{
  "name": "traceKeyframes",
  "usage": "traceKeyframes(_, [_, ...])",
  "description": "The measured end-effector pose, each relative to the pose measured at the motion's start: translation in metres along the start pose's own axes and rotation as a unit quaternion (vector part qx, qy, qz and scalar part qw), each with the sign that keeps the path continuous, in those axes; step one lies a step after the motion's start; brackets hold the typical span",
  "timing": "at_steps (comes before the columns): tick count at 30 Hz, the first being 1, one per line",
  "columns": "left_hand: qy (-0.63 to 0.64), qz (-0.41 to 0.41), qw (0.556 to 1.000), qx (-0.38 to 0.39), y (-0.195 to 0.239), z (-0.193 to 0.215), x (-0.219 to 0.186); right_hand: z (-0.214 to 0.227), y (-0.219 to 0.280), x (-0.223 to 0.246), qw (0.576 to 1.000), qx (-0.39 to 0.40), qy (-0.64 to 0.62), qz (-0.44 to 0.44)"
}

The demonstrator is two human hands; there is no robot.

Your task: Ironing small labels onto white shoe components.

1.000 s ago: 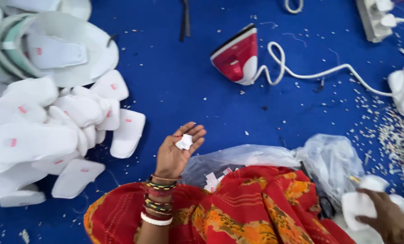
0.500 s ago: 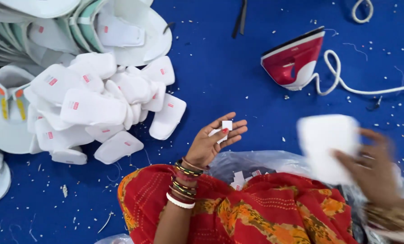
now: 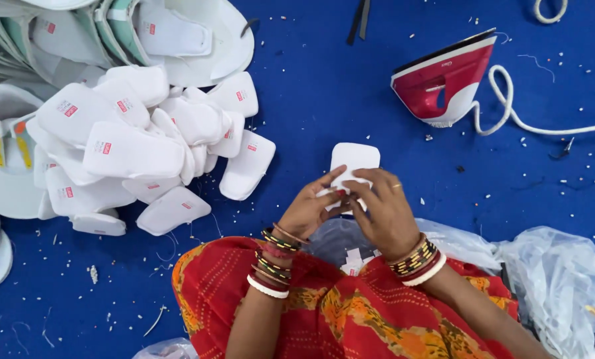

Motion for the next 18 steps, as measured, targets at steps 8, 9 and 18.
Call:
traceKeyframes(8, [0.019, 0.038, 0.998, 0.044, 0.003, -0.007, 0.003, -0.021, -0.003, -0.041, 0.991, 0.061, -0.091, -0.075])
traceKeyframes(9, [-0.006, 0.039, 0.999, 0.033, 0.001, -0.005, 0.005, -0.035, 0.001, -0.071, 0.955, 0.094, -0.203, -0.195])
traceKeyframes(18, [-0.504, -0.114, 0.846, -0.128, -0.012, 0.018, 0.006, -0.088, -0.012, -0.152, 0.868, 0.167, -0.293, -0.364])
Point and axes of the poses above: each hand's wrist, its own y-axis away from the middle knuckle, its own z-axis out of the back of the hand, x = y × z, the point moved 9 cm from there along -y, towards the middle knuckle, and after that the axes turned 8 degrees about -z, right-handed, at the moved point
